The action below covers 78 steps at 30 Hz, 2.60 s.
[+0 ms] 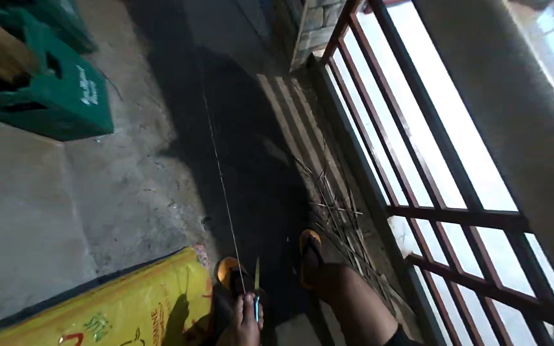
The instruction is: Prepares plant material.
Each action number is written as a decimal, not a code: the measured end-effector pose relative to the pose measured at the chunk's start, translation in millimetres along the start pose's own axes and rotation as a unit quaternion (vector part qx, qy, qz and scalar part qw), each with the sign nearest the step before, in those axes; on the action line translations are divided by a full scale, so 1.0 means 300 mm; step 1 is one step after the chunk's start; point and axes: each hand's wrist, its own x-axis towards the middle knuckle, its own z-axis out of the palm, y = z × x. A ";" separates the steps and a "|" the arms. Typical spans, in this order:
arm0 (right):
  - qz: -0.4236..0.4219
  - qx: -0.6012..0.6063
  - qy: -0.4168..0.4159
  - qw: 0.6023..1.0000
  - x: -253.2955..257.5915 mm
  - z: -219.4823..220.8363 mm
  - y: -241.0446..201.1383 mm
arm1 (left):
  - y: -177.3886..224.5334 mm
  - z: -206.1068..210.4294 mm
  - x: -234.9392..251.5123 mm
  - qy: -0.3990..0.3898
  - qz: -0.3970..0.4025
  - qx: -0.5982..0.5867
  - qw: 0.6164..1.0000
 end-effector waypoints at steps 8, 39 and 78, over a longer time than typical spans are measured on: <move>-0.259 0.121 0.207 0.936 0.199 0.011 0.711 | -0.024 0.033 -0.086 0.066 0.106 -0.086 0.988; -0.526 0.186 0.620 0.552 -0.060 -0.240 1.369 | -0.094 0.224 -0.619 -0.031 0.252 -0.088 0.963; -0.685 0.306 -0.069 0.657 -0.095 0.326 0.826 | -0.172 0.074 -0.796 0.056 0.335 -0.050 0.939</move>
